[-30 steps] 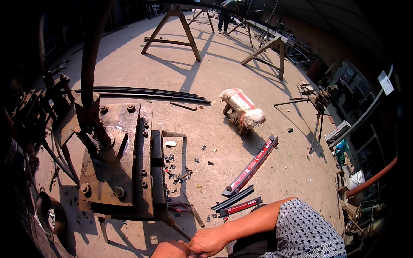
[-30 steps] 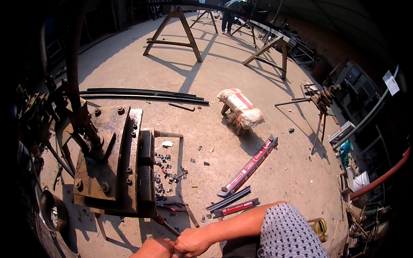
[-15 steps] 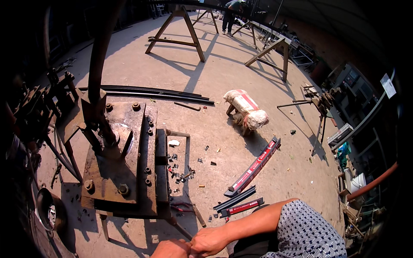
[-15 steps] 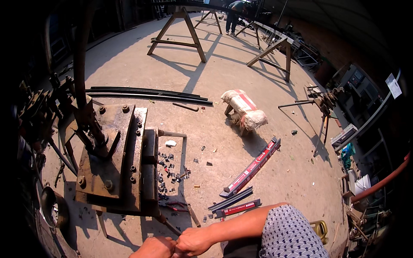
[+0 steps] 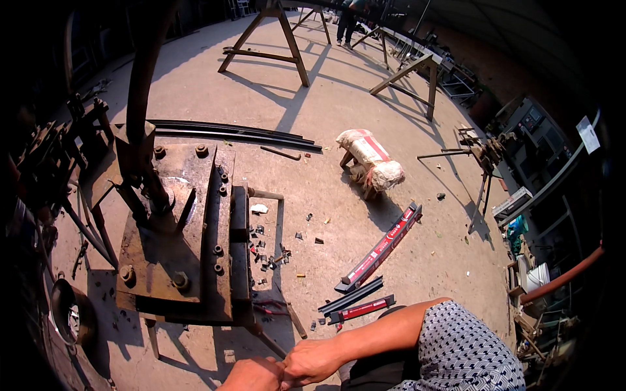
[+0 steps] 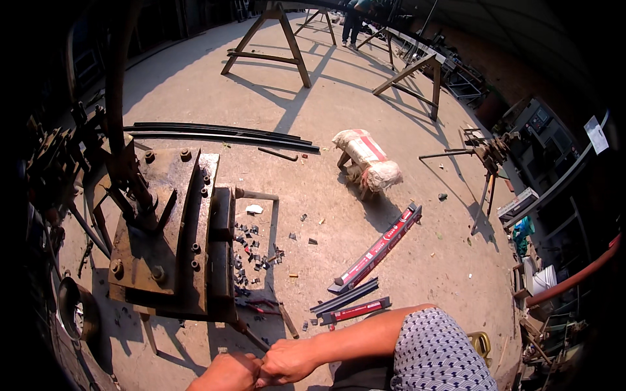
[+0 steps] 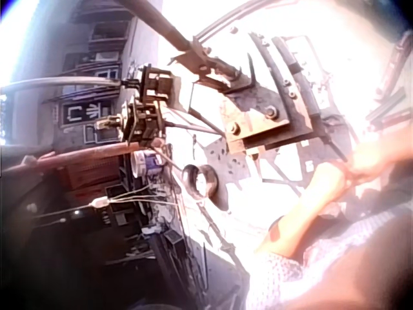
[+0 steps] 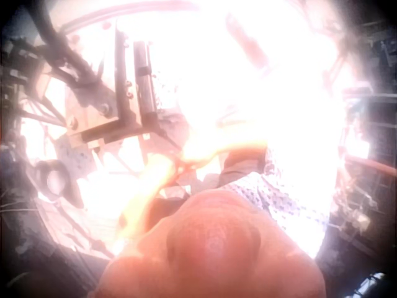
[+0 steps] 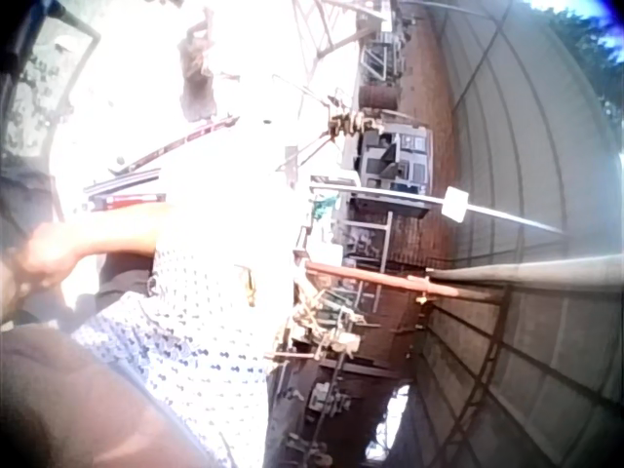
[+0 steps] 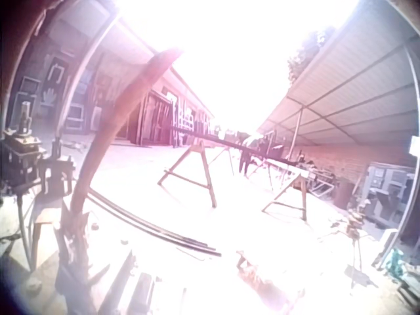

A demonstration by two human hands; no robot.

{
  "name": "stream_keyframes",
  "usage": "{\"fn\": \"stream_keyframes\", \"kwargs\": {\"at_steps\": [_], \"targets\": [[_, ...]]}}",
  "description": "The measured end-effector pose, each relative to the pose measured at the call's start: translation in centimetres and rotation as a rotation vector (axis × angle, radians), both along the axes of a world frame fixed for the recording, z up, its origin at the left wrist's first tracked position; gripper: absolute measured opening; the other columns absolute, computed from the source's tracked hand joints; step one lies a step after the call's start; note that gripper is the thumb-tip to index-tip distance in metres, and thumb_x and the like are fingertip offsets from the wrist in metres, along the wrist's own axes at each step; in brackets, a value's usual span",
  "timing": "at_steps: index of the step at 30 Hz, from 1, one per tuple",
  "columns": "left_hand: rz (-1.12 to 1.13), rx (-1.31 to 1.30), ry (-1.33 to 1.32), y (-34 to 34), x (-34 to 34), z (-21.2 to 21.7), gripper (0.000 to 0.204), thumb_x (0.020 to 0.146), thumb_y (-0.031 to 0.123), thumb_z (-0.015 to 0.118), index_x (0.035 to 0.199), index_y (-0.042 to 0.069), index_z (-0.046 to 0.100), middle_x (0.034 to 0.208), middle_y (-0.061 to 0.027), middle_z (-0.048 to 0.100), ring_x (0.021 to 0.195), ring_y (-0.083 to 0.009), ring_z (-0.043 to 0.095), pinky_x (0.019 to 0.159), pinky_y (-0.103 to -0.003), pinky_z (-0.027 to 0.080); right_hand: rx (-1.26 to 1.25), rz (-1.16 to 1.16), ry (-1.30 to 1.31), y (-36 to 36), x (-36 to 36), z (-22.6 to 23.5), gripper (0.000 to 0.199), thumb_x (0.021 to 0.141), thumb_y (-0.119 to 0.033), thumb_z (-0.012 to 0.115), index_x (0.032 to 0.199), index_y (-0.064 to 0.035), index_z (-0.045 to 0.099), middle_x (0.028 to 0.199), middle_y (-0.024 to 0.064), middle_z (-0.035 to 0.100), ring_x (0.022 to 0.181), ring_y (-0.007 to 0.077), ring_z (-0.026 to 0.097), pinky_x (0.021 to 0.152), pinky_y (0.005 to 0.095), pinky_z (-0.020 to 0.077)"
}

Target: The person sits on the floor and uses pliers to insert small metal pieces into a large metal frame. They repeatedly pick up pieces, place them into slots, and adjust them with the tool.

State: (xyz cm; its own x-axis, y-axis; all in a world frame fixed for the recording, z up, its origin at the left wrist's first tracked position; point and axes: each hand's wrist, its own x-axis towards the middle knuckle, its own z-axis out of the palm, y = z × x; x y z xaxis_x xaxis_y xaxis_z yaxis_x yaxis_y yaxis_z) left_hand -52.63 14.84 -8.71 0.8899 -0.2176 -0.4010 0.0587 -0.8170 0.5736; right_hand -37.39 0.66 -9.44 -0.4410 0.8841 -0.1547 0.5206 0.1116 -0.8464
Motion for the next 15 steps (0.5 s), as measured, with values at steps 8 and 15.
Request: {"fn": "stream_keyframes", "kwargs": {"at_steps": [8,15], "targets": [[-0.011,0.005,0.022,0.1,0.1,0.3,0.021,0.087,0.035,0.066,0.098,0.02,0.076,0.094,-0.0149,0.07,0.085,-0.0356,0.068,0.075,-0.047,0.052,-0.022,0.055,-0.017,0.1,0.2,-0.3,0.025,0.095,-0.027,0.057,0.091,-0.0029,0.059,0.082,0.0206,0.065,0.081,0.0441,0.062,0.069,0.0518,0.0492],[-0.031,-0.024,0.068,0.0,0.5,1.1,0.023,0.088,0.033,0.065,0.103,0.021,0.076,0.091,-0.0154,0.071,0.083,-0.035,0.069,0.075,-0.046,0.052,-0.049,0.068,-0.03,-0.1,0.1,0.3,0.021,0.092,-0.025,0.059,0.1,-0.0057,0.061,0.089,0.0193,0.067,0.085,0.0411,0.064,0.073,0.0504,0.0507]]}}
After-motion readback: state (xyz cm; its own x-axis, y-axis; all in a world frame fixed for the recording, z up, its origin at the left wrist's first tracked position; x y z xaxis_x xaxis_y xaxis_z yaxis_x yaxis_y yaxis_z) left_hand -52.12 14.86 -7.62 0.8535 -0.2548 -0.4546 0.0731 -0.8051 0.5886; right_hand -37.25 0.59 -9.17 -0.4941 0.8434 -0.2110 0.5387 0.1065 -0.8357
